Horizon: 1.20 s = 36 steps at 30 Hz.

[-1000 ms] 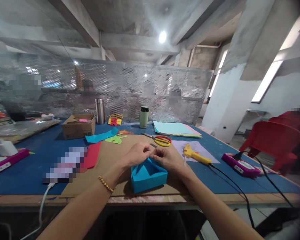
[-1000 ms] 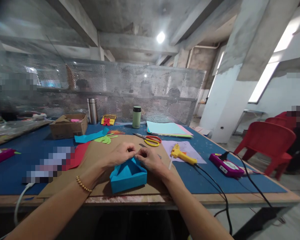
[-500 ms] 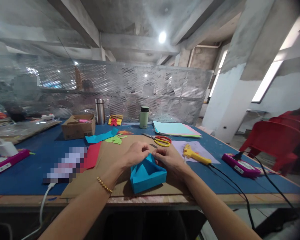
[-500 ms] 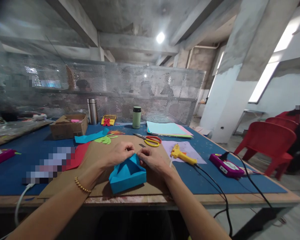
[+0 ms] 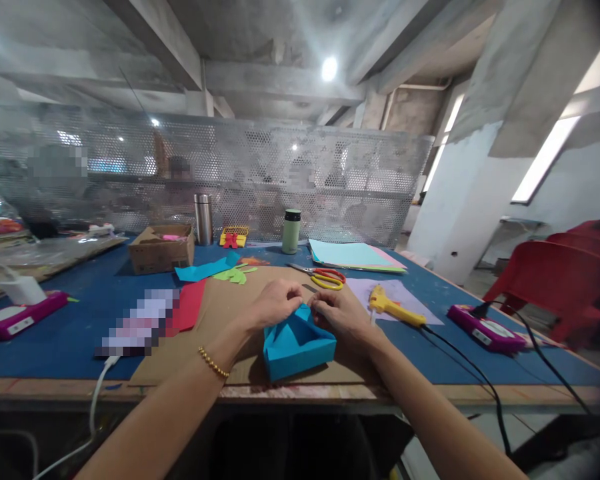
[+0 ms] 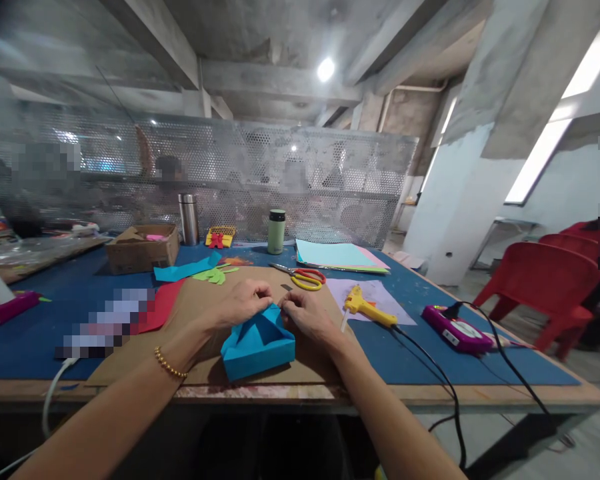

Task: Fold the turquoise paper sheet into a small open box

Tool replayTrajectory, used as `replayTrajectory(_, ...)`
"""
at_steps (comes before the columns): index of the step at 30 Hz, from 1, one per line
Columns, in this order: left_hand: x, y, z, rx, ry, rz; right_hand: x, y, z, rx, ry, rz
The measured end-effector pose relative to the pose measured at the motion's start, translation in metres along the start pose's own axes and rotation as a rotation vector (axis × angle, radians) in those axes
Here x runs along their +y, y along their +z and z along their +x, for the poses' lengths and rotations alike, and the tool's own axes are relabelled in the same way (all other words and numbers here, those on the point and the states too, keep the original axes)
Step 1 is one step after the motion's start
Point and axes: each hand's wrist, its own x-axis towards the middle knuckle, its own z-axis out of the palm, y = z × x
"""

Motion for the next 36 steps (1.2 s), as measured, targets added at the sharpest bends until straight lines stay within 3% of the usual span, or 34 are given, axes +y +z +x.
replayTrajectory(7, 0.003, 0.001, -0.001, -0.037, 0.002, 0.013, 0.005, -0.004, 0.001, -0.037, -0.115, -0.124)
replayTrajectory(15, 0.001, 0.003, 0.001, -0.067, -0.030, 0.022, 0.012, -0.004, 0.006, 0.021, -0.233, -0.260)
replayTrajectory(24, 0.000, 0.006, 0.000, -0.085, -0.046, -0.033, 0.028, 0.000, 0.014, 0.048, -0.255, -0.252)
replayTrajectory(36, 0.001, 0.004, 0.001, -0.114, -0.043, 0.013, 0.030, 0.002, 0.013, 0.067, -0.248, -0.241)
